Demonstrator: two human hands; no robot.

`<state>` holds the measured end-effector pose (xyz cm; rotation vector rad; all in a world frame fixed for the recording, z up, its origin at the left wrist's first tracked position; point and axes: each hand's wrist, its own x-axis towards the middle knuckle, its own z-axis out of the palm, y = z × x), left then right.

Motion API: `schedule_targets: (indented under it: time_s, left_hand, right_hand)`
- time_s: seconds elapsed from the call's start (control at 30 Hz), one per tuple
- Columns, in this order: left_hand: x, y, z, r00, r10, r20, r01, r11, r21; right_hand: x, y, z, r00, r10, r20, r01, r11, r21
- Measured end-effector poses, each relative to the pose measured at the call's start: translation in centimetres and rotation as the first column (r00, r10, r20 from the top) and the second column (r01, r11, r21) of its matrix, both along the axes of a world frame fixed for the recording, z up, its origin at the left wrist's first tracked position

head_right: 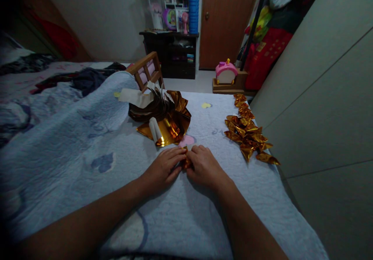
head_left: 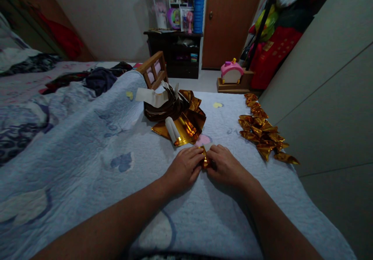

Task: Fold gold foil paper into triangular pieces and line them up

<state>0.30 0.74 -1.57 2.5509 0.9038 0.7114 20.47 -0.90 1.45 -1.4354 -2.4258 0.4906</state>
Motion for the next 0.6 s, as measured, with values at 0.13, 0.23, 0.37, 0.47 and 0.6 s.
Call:
schedule_targets:
  time_s: [0.13, 0.23, 0.37, 0.47, 0.6]
  left_hand:
    - [0.05, 0.16, -0.05, 0.998, -0.010, -0.064, 0.010, 1.000, -0.009]
    - [0.11, 0.18, -0.07, 0.996, -0.004, -0.088, 0.001, 0.999, -0.035]
    - [0.10, 0.22, -0.01, 0.996, 0.000, -0.086, -0.006, 0.998, -0.067]
    - [0.06, 0.36, 0.06, 0.998, -0.001, -0.063, -0.005, 0.996, -0.092]
    - [0.02, 0.73, 0.01, 1.000, 0.001, -0.016, -0.003, 0.991, -0.132]
  right_hand:
    - [0.07, -0.02, -0.06, 0.998, -0.011, -0.059, 0.008, 0.999, -0.053]
    - [0.14, 0.05, -0.18, 0.994, -0.020, -0.107, 0.009, 0.994, -0.105]
    - [0.28, 0.24, -0.22, 0.992, -0.033, -0.126, 0.017, 0.992, -0.128]
    - [0.41, 0.36, -0.07, 0.991, -0.025, -0.134, 0.005, 0.990, -0.143]
    - [0.52, 0.46, 0.22, 0.988, -0.026, -0.149, -0.001, 0.984, -0.180]
